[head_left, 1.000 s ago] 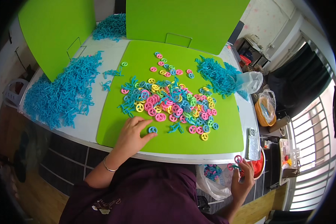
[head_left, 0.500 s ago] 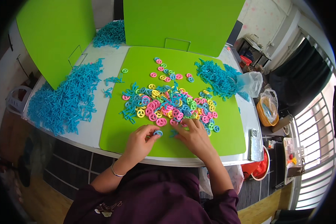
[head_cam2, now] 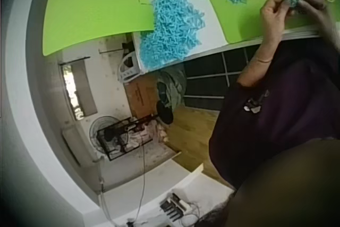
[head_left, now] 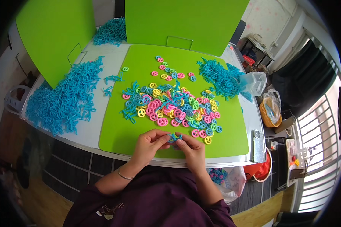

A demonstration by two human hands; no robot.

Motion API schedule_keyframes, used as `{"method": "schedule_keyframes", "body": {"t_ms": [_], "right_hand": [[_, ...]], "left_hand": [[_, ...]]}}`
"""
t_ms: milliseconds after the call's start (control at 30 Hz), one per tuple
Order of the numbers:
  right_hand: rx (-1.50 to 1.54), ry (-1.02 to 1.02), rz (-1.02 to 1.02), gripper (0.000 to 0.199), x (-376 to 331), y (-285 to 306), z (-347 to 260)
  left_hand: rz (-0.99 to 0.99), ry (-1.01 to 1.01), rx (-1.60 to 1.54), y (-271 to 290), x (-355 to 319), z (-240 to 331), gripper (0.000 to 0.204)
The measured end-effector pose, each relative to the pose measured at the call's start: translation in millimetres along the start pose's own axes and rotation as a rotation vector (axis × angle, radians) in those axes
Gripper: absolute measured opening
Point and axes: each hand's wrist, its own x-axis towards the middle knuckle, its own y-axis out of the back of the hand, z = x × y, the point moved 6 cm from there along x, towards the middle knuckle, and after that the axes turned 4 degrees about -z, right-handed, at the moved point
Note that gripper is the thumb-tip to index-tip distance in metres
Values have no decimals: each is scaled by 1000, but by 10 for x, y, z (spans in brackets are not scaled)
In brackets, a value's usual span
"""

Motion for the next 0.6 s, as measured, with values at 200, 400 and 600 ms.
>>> {"method": "schedule_keyframes", "body": {"t_ms": [200,400,600], "right_hand": [[-242,84,33,25,-15,20,48],[-597,177,-12,23,-12,22,-97],[-702,212,-41,22,-55,-56,-110]], "left_hand": [[51,-50,27,55,-20,-29,12],[55,-50,71,72,-14,-53,11],[75,-73,61,91,-11,-44,10]]}}
